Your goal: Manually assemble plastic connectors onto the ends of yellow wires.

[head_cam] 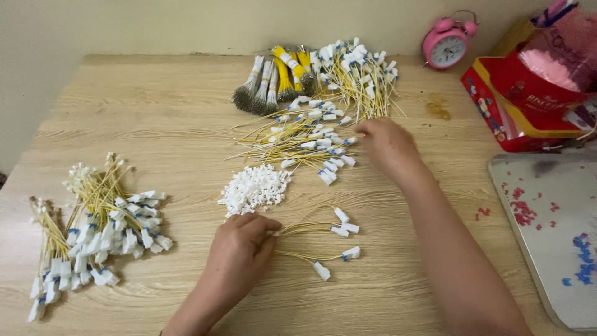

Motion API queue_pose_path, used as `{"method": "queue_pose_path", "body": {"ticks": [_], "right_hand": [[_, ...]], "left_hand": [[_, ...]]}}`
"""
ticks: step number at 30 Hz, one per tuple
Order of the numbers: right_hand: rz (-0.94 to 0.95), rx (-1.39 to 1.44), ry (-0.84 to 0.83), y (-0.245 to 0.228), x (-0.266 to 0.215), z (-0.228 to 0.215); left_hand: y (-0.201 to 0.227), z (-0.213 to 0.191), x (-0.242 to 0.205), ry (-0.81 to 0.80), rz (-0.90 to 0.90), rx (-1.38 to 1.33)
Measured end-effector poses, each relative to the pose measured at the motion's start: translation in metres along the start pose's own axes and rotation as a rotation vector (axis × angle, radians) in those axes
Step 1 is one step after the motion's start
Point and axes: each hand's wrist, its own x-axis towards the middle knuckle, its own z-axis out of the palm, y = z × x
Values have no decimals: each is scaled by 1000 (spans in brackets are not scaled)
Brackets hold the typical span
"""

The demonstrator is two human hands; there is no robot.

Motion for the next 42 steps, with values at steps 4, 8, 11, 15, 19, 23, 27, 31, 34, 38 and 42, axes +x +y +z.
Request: {"method": "queue_pose_path", "body": {"ticks": [4, 8, 11, 15, 19, 23, 27, 31, 34, 38, 42], "right_hand": [[-224, -229, -26, 27, 38, 40], [-233, -232, -7, 15, 28, 24], [-394, -197, 209, 6, -6, 3], [-782, -257, 509, -14, -60, -18], [-979, -200, 674, -35, -109, -36], [-985, -206, 696, -29, -112, -38], [-949, -256, 654, 1, -91, -37], [-716, -150, 504, 7, -103, -50], [-640, -76, 337, 0, -99, -44], [-912, 102, 232, -31, -104, -11], [-870, 401, 49, -48, -106, 6]], "left_hand": [[3, -8, 5, 24, 13, 49], [19, -20, 12, 156, 109, 63], [40, -33, 27, 367, 290, 205], [66, -27, 58, 375, 365, 231], [82, -30, 78, 129, 260, -12], [72, -24, 83, 4, 76, -399], [57, -32, 77, -24, -46, -326], [43, -43, 60, 92, -56, -336], [47, -48, 50, 82, -222, -463], [46, -38, 39, 158, -31, -474], [37, -30, 29, 299, 125, -424]]}}
